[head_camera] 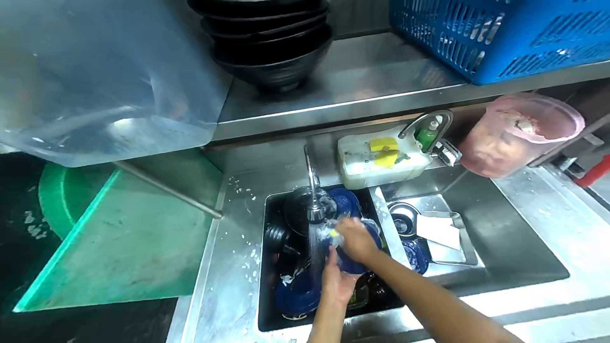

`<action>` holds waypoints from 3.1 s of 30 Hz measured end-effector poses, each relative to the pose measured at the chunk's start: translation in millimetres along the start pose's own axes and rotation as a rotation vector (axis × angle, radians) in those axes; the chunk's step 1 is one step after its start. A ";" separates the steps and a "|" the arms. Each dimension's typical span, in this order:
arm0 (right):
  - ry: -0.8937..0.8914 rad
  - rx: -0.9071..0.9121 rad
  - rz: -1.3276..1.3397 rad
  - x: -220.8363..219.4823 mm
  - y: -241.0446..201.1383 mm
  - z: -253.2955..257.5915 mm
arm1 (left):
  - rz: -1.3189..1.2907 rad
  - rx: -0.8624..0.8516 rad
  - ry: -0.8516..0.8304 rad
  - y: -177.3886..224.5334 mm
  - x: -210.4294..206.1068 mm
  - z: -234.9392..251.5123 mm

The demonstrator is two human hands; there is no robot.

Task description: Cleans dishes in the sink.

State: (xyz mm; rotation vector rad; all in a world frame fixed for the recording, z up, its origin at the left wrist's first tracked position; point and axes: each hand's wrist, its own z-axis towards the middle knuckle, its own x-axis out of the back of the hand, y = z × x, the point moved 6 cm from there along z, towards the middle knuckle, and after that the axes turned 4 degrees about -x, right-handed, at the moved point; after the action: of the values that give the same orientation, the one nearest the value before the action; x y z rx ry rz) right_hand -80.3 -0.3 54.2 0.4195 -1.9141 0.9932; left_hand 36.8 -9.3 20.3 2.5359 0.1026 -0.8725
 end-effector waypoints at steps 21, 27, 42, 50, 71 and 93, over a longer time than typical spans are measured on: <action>0.273 -0.560 1.062 -16.2 13.3 -55.8 | 0.211 -0.244 0.277 28.7 31.6 53.0; 0.434 -0.532 1.134 68.1 23.0 -33.5 | 0.230 0.233 -0.046 -13.9 -9.8 20.3; 0.220 -0.474 1.301 18.6 88.8 -69.2 | 1.181 -0.321 -0.036 32.1 -11.7 37.0; 0.850 -1.156 1.043 -13.5 295.7 -155.6 | 2.261 0.013 -0.104 50.8 95.9 28.2; 0.650 -1.143 1.151 -80.3 318.3 -164.3 | 1.748 -0.607 0.109 102.1 80.8 3.8; -0.091 0.102 -0.046 -18.4 -22.7 -2.5 | -0.021 0.001 -0.158 12.9 12.3 1.4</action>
State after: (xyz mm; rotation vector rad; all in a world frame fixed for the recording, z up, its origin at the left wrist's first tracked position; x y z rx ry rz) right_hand -54.9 -14.2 50.0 0.5735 -1.9313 1.0602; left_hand 48.5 -22.3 17.0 2.4606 0.0794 -1.0774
